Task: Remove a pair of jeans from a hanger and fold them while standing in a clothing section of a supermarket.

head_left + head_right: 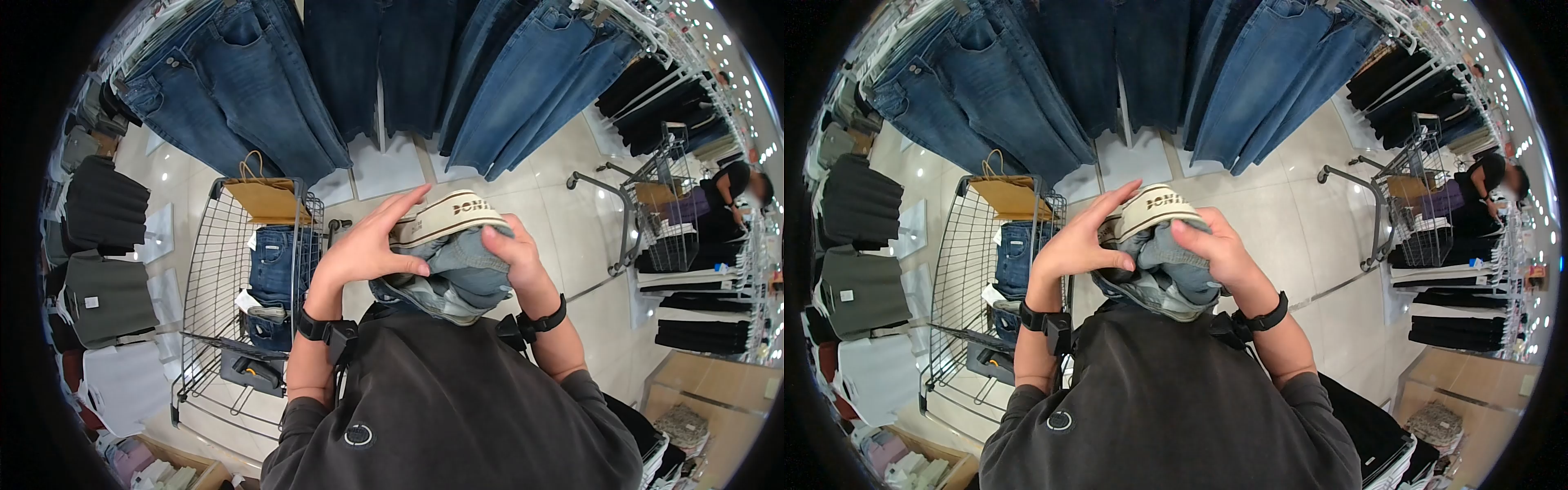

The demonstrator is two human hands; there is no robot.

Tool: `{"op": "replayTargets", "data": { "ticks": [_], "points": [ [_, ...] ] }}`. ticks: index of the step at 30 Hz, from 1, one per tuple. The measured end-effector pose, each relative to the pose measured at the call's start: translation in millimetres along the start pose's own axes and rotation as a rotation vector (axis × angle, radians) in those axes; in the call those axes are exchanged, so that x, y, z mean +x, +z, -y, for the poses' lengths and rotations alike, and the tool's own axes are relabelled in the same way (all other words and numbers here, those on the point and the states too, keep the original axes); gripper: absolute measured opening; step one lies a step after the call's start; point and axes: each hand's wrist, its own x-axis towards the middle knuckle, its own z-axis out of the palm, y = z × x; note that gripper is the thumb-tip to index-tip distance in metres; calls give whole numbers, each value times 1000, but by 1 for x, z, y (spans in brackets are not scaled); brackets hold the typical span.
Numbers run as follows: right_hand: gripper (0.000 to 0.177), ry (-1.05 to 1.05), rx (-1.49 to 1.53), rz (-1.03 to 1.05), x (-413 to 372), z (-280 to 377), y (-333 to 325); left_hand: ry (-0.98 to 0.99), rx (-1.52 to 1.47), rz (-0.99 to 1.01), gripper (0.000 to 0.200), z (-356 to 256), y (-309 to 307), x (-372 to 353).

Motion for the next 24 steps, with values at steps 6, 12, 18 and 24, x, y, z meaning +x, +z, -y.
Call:
{"op": "replayTargets", "data": {
  "ticks": [6,12,18,24],
  "points": [
    [34,-64,-30,-198,3,9,6,-381,226,-130,88,40,8,-34],
    [35,-102,-30,-292,7,5,2,-644,147,-166,77,48,15,-40],
    [35,-142,-10,-429,6,6,-6,-697,-44,-237,72,57,15,-48],
    [36,-148,-4,-454,3,4,-9,-644,-283,5,45,67,17,-50]
  ]
}}
